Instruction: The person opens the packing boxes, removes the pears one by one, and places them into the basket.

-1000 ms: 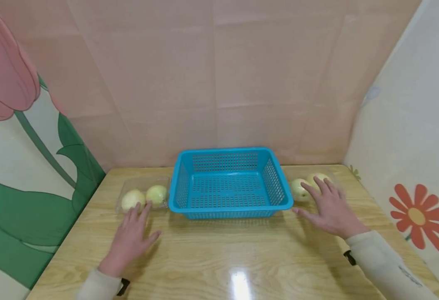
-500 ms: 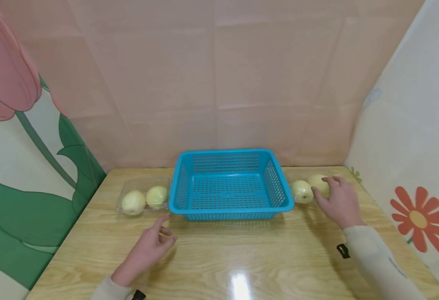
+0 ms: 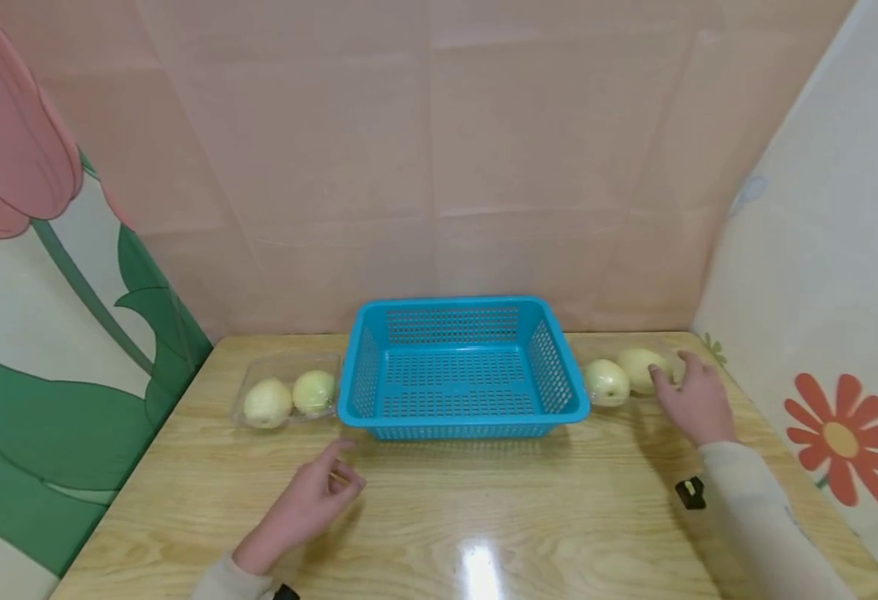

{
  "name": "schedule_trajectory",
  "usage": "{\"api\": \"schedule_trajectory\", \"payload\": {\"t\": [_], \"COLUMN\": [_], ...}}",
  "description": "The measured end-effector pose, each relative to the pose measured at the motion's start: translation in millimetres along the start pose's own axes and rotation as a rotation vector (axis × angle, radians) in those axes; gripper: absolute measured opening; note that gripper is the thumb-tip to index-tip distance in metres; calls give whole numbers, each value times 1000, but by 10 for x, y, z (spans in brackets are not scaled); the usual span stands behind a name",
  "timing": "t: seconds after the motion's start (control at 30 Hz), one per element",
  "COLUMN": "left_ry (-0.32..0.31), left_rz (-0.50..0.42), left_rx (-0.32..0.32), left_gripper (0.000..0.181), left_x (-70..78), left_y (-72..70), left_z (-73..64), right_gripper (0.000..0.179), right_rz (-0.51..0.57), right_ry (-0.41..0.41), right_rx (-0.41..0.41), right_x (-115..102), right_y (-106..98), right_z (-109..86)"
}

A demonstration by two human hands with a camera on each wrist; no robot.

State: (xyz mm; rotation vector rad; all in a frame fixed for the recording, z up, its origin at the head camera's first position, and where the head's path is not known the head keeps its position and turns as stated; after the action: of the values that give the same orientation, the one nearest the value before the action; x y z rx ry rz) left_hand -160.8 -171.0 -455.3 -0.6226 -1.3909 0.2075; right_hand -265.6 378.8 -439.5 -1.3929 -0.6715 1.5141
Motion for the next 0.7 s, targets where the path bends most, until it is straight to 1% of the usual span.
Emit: {"api": "schedule_trajectory", "payload": {"t": [0.27,0.37,0.5,0.57,0.7], "left_ry": [13,9,-16,-29,-55], "left_rz": [-6,-34,-100,-127,-166], "left_rx": [-31,-50,-78,-87,-88], "left_gripper": [48,45,46,47,48], "left_x": [-12,-14,-11,-14,-25], "left_y": [1,-8,-21,-27,-32], "left_z": [13,17,21,23,26], "right_gripper": [78,77,77,77,74], "right_rz": [75,129,190,202,201], "right_ry": [67,104,139,136,100], "right_rx": [-38,-73,-110,-112,-116], "right_x": [166,230,296,317,333], "right_y": [22,39,53,59,57], "right_z": [75,80,74,74,75]}}
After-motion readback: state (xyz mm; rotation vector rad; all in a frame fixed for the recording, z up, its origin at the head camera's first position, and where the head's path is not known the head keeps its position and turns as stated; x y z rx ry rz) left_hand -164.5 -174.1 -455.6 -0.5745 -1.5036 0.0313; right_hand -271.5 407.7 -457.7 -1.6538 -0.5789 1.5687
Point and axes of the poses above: each hand's wrist, its own z-axis towards the middle knuckle, its own y-axis out of the palm, x = y × z, the point moved 2 cm from there along z, towards the middle knuckle, and after that the axes turned 6 degrees about -z, right-handed, at the moved point
